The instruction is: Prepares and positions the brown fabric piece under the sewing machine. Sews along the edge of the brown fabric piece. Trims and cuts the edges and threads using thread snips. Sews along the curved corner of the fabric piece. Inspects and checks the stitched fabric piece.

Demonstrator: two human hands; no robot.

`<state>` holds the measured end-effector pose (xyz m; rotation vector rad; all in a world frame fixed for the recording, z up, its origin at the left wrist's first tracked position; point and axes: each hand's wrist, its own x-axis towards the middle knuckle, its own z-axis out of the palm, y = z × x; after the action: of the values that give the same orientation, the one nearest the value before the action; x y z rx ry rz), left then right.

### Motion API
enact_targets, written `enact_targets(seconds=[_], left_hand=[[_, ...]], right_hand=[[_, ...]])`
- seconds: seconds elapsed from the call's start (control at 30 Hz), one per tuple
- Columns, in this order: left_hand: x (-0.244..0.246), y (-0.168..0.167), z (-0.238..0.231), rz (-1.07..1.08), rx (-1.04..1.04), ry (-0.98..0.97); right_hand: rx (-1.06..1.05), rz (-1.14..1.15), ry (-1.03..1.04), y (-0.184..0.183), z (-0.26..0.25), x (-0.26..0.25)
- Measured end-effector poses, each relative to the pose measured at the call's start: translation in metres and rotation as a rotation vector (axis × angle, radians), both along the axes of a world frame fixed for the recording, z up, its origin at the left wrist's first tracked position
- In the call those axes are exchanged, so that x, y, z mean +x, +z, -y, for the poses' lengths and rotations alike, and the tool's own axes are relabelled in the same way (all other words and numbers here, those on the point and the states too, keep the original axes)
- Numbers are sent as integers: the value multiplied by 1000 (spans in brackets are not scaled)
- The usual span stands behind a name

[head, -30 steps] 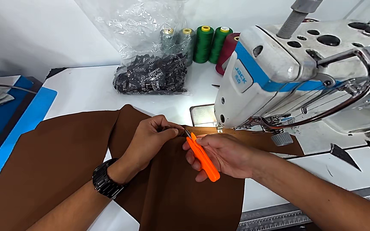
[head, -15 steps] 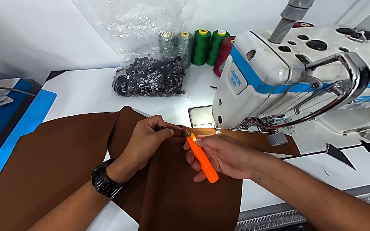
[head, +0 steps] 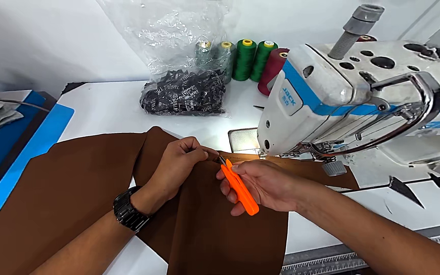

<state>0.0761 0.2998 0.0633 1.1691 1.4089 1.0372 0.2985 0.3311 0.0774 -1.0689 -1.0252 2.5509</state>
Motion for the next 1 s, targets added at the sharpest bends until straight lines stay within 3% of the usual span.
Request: enact_targets(seconds=[0.67,0.73,0.77,0.9,1.0], left_hand=[[0,2,-10,32,16,42],[-3,-2,-12,-33,80,8],[-5,-4,-13,-86,126,-43],[-24,-5,-18,-384,379,-454],[-37,-2,-20,-692,640,-688]], right_hand=[[52,-3,-37,-1,-1,-4],[254,45,-26,0,1,1],[474,121,8,1,2,4],[1617,709,123,-14,14,6],[1902,884,203,-26,19,5]])
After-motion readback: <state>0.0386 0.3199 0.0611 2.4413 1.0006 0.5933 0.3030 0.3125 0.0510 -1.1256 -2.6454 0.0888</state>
